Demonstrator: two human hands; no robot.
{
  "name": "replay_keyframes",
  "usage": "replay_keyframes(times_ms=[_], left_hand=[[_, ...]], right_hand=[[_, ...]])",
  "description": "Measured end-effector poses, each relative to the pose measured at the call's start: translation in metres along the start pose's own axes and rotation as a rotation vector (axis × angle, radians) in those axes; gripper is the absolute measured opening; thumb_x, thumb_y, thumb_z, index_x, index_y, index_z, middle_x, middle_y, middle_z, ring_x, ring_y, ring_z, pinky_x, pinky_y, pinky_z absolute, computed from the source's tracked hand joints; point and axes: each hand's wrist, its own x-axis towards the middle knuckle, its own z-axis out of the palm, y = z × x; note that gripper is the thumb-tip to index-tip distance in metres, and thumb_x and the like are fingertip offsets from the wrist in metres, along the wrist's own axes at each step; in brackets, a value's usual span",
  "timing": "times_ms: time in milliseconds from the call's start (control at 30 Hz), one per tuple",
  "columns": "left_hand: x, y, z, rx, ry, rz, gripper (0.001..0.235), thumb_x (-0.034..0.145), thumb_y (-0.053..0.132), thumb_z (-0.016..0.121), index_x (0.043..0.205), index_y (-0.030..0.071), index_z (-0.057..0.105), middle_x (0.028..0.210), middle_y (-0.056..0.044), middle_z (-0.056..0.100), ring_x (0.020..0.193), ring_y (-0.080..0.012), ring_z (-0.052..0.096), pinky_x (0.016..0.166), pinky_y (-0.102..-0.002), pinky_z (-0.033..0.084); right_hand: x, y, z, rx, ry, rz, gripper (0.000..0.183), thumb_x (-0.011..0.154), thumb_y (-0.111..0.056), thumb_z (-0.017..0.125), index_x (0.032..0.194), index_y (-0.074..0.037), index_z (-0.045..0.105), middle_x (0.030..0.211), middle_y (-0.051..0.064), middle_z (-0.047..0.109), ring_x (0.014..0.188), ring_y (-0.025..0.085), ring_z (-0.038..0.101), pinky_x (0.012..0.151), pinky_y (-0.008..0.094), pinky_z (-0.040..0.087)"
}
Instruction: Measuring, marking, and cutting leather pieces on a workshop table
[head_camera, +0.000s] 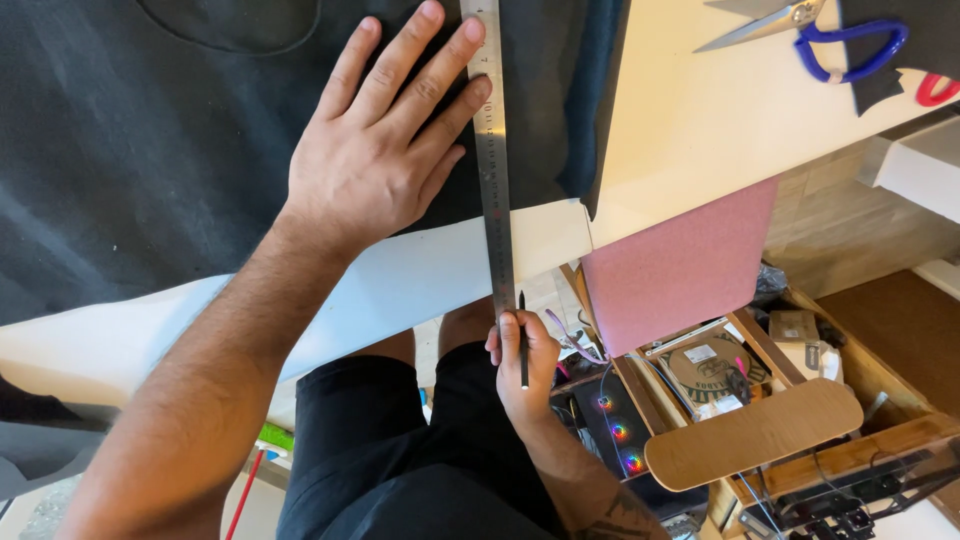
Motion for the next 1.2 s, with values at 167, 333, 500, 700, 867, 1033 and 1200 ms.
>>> replay_keyframes(times_ms=[167,333,500,700,867,1033,1200], left_hand=[[0.000,0.001,-0.001,-0.009,0.005,-0.004,0.039,0.115,0.021,0.081,0.150,0.005,0.075,0.166,-0.015,0.042,0.153,-0.0367,0.034,0.126,-0.054,0.029],[0.000,0.001,-0.001,-0.014,-0.005,-0.007,0.040,0.117,0.022,0.079,0.152,0.005,0.074,0.167,-0.015,0.040,0.154,-0.0364,0.033,0.127,-0.054,0.027],[0.002,0.002,-0.001,-0.055,0.023,-0.029,0.038,0.113,0.020,0.076,0.148,0.006,0.074,0.165,-0.014,0.043,0.152,-0.0367,0.036,0.125,-0.055,0.029],[0.007,0.010,0.001,-0.126,0.011,-0.093,0.071,0.094,0.053,0.092,0.139,0.002,0.072,0.164,-0.018,0.043,0.151,-0.0420,0.036,0.123,-0.061,0.027],[0.008,0.013,0.003,-0.022,-0.060,-0.118,0.092,0.074,0.067,0.093,0.142,0.009,0.069,0.168,-0.015,0.038,0.154,-0.0387,0.032,0.125,-0.059,0.026],[0.008,0.010,0.003,-0.039,-0.048,-0.135,0.085,0.080,0.064,0.089,0.143,0.010,0.068,0.166,-0.014,0.040,0.153,-0.0383,0.033,0.125,-0.059,0.026],[0.008,0.010,0.004,0.002,-0.089,-0.121,0.090,0.083,0.071,0.084,0.148,0.012,0.066,0.169,-0.012,0.032,0.155,-0.0372,0.029,0.126,-0.058,0.025]], right_hand=[[0.001,-0.002,0.000,-0.025,0.006,-0.001,0.024,0.105,-0.017,0.053,0.087,-0.002,0.061,0.061,0.006,0.060,0.049,0.013,0.052,0.047,0.026,0.041],[0.001,-0.005,-0.001,-0.055,-0.004,-0.005,0.026,0.106,-0.017,0.052,0.086,-0.003,0.060,0.061,0.005,0.060,0.049,0.013,0.052,0.048,0.026,0.042],[0.003,-0.003,-0.001,-0.044,-0.015,-0.017,0.025,0.105,-0.015,0.051,0.086,-0.002,0.059,0.061,0.006,0.060,0.049,0.013,0.052,0.049,0.027,0.043],[0.006,0.007,-0.010,-0.011,-0.041,-0.029,0.031,0.105,-0.029,0.053,0.099,0.000,0.063,0.073,0.010,0.069,0.059,0.018,0.067,0.061,0.030,0.057],[0.029,0.013,-0.050,-0.205,0.142,-0.450,0.043,0.113,-0.029,0.035,0.122,0.003,0.063,0.091,0.011,0.070,0.079,0.019,0.069,0.066,0.028,0.059],[0.088,-0.116,-0.065,-0.458,0.305,-0.835,0.051,0.117,-0.028,0.029,0.102,0.007,0.064,0.085,0.016,0.062,0.061,0.017,0.057,0.051,0.029,0.048],[0.161,-0.237,-0.023,-0.301,0.038,-1.059,0.014,0.098,-0.002,0.068,0.099,0.012,0.069,0.092,0.021,0.067,0.084,0.033,0.064,0.079,0.043,0.051]])
